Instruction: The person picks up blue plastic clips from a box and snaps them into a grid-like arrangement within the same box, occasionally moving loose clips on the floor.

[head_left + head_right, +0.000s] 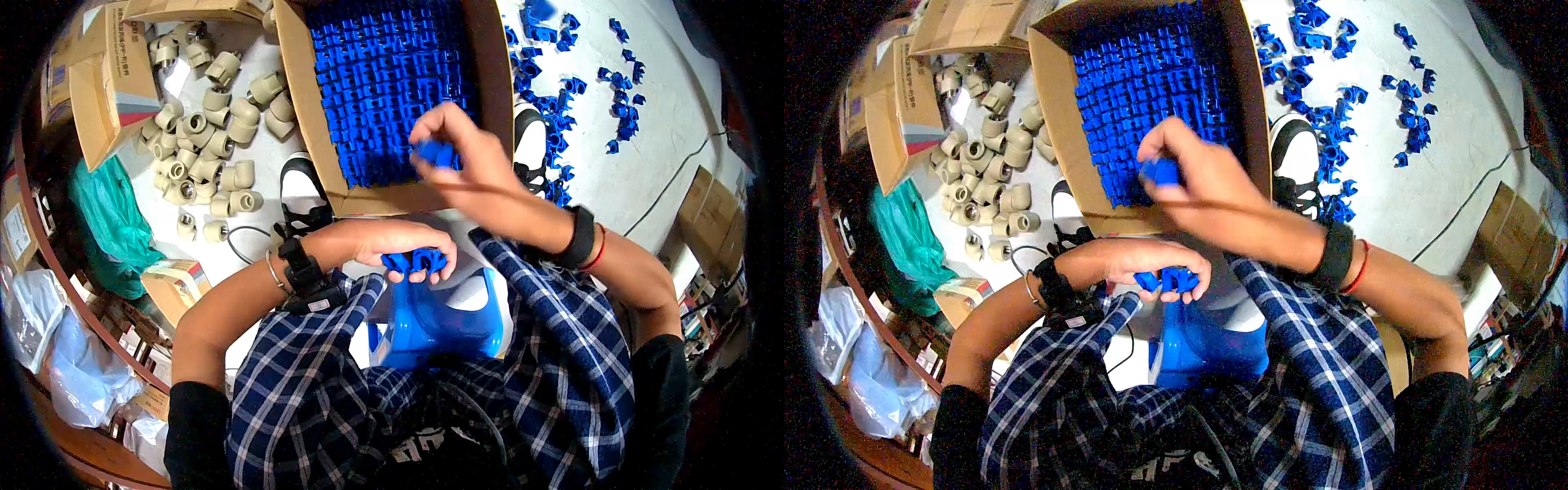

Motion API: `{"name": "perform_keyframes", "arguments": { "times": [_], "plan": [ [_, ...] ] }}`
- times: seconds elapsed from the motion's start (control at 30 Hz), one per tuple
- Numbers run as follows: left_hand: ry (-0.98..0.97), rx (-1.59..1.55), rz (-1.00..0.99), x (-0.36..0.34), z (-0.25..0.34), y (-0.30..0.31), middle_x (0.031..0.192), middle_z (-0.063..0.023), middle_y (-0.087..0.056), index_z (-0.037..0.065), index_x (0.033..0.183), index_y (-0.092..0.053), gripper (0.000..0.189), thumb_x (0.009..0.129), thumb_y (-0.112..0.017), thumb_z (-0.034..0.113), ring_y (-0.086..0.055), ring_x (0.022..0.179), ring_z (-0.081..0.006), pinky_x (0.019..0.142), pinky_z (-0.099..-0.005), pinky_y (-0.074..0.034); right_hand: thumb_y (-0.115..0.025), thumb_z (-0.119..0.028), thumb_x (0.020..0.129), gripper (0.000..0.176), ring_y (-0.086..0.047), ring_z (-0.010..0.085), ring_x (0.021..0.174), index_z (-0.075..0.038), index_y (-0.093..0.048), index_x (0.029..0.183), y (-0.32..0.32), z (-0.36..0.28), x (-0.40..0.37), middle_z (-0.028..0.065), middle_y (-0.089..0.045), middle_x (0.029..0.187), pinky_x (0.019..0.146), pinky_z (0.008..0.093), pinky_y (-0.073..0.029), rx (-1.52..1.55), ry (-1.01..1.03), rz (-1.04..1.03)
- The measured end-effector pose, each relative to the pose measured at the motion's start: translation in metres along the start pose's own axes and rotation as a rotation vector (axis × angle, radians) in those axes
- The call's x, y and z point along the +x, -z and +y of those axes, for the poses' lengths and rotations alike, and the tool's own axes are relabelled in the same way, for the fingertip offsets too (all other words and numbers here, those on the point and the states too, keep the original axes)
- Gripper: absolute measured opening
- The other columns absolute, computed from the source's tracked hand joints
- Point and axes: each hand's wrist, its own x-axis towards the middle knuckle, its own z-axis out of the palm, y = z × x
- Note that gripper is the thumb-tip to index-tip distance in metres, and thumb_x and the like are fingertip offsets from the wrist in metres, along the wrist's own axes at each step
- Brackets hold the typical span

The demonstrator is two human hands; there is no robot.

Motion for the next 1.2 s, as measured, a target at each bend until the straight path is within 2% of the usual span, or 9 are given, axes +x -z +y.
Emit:
{"name": "perform_keyframes", "arguments": {
  "times": [0.1,0.33,0.67,0.77,0.87,0.97,1.03,1.1,1.2],
  "plan": [
    [-0.003,-0.001,0.051,0.0,0.003,0.002,0.077,-0.0027,-0.056,0.007,0.085,-0.058,0.03,0.088,-0.045,0.035,-0.048,0.055,-0.0058,0.034,-0.0187,-0.03,-0.057,-0.001,0.084,0.018,-0.055,0.0111,0.082,-0.003,-0.055,0.102,0.013,0.022,0.019,0.0046,-0.057,0.095,0.075,0.0252,-0.046,0.301,-0.192,-0.202],
    [-0.064,0.038,0.054,-0.005,0.0,0.01,0.082,-0.0032,-0.056,0.007,0.089,-0.057,0.032,0.091,-0.043,0.036,-0.049,0.06,-0.0051,0.036,-0.0169,-0.031,-0.051,-0.003,0.089,0.038,-0.053,0.0115,0.081,-0.005,-0.038,0.124,0.02,0.021,0.023,0.0092,-0.054,0.102,0.075,0.0249,-0.045,0.572,-0.219,-0.177],
    [-0.048,0.009,0.058,-0.003,0.001,0.01,0.08,-0.0027,-0.056,0.007,0.088,-0.057,0.032,0.091,-0.043,0.036,-0.048,0.059,-0.0049,0.036,-0.017,-0.032,-0.049,-0.012,0.091,0.023,-0.054,0.0128,0.078,-0.006,-0.053,0.112,0.014,0.029,0.024,0.0054,-0.057,0.092,0.074,0.0267,-0.046,0.436,-0.178,-0.094],
    [-0.047,0.011,0.063,-0.003,0.001,0.01,0.08,-0.0025,-0.056,0.008,0.088,-0.057,0.031,0.091,-0.043,0.035,-0.048,0.059,-0.0047,0.035,-0.0177,-0.031,-0.052,-0.009,0.088,0.026,-0.053,0.0139,0.082,-0.005,-0.06,0.112,0.02,0.03,0.028,0.0051,-0.058,0.093,0.082,0.0285,-0.044,0.053,-0.005,-0.002],
    [-0.068,0.004,0.057,-0.003,0.0,0.011,0.08,-0.0028,-0.056,0.008,0.087,-0.057,0.031,0.091,-0.043,0.035,-0.048,0.059,-0.0047,0.035,-0.0183,-0.03,-0.056,-0.008,0.084,0.029,-0.053,0.0104,0.093,-0.007,-0.062,0.112,0.03,0.026,0.038,0.004,-0.062,0.106,0.087,0.025,-0.04,0.276,-0.001,0.051],
    [-0.055,-0.013,0.058,-0.002,-0.001,0.011,0.077,-0.0011,-0.056,0.007,0.084,-0.059,0.032,0.088,-0.046,0.036,-0.048,0.054,-0.005,0.038,-0.0176,-0.032,-0.051,-0.008,0.089,0.031,-0.045,0.0032,0.079,-0.015,-0.06,0.118,0.056,0.012,0.048,-0.0057,-0.056,0.09,0.072,0.0176,-0.036,0.187,-0.027,0.024],
    [-0.061,-0.004,0.058,-0.002,-0.001,0.012,0.077,-0.001,-0.056,0.007,0.084,-0.059,0.032,0.088,-0.046,0.036,-0.048,0.054,-0.005,0.038,-0.0179,-0.032,-0.053,-0.003,0.082,0.024,-0.061,0.0158,0.068,-0.005,-0.064,0.104,0.073,0.012,0.059,0.0001,-0.058,0.067,0.064,0.0235,-0.048,0.319,-0.083,0.106],
    [-0.045,-0.014,0.06,-0.001,-0.001,0.012,0.078,-0.0021,-0.056,0.007,0.085,-0.058,0.032,0.089,-0.045,0.036,-0.048,0.055,-0.0054,0.036,-0.0184,-0.031,-0.053,-0.001,0.087,0.013,-0.06,0.021,0.077,-0.003,-0.057,0.098,0.088,0.001,0.069,0.0079,-0.058,0.079,0.068,0.0297,-0.05,0.679,-0.243,0.228],
    [-0.031,-0.021,0.057,0.001,-0.002,0.013,0.08,-0.0034,-0.057,0.008,0.086,-0.057,0.031,0.09,-0.045,0.036,-0.049,0.056,-0.0059,0.034,-0.0189,-0.03,-0.049,0.001,0.09,0.013,-0.061,0.0137,0.082,-0.002,-0.057,0.099,0.095,0.003,0.077,0.0029,-0.059,0.081,0.072,0.0236,-0.05,0.68,-0.189,0.215]
  ]
}}
